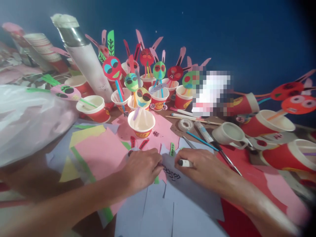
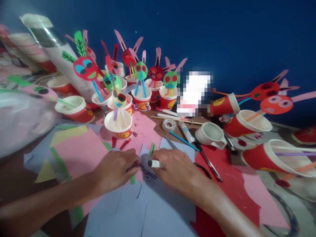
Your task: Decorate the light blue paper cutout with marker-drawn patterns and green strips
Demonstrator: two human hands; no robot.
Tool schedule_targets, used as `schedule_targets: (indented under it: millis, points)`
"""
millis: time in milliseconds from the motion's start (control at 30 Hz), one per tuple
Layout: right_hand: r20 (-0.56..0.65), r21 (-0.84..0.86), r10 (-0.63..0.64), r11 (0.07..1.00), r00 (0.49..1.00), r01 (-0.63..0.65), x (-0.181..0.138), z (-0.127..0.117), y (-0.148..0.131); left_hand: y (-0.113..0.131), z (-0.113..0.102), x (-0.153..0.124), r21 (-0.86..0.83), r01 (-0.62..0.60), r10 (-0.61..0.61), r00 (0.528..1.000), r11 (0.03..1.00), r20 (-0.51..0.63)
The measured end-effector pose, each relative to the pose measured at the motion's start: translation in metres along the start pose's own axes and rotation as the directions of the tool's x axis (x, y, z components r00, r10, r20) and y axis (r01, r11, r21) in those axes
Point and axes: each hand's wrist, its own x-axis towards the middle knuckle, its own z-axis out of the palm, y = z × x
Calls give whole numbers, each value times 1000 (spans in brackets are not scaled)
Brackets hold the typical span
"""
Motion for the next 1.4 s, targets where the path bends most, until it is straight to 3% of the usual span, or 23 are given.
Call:
schedule_targets:
  millis: [200, 367, 600, 800, 933, 1033, 1200, 1400]
  points:
    - [-47, -39, 22, 999, 999, -24, -4, -7, 3, 3, -4, -2, -93, -10, 16, 998, 996, 54]
    - [23, -45, -16, 999, 1000, 17, -2, 1, 3, -6, -17, -5, -272, -59, 87, 992, 960, 91]
    - [55, 251, -67, 967, 996, 51, -4, 2, -7, -12, -20, -5, -447, -26, 100, 985, 894, 143]
    - [60, 358, -108, 930, 992, 79, -5, 9, -7, -18, -22, -4, -583, 37, 70, 985, 812, 159]
    - [54, 622, -45, 783, 998, 1, 0, 5, -10, -17, -29, -4, -702, 91, 12, 990, 707, 140]
    - [15, 725, 46, 687, 999, -43, 4, 4, -12, -14, -27, -4, -767, 136, 0, 985, 627, 175]
    - [-64, 714, 124, 699, 990, -41, 7, 10, -17, -8, -15, -5, -827, 164, 45, 974, 538, 222]
    - [-71, 714, 138, 698, 988, -46, 8, 14, -22, -9, -12, -4, -834, 143, 33, 981, 533, 190]
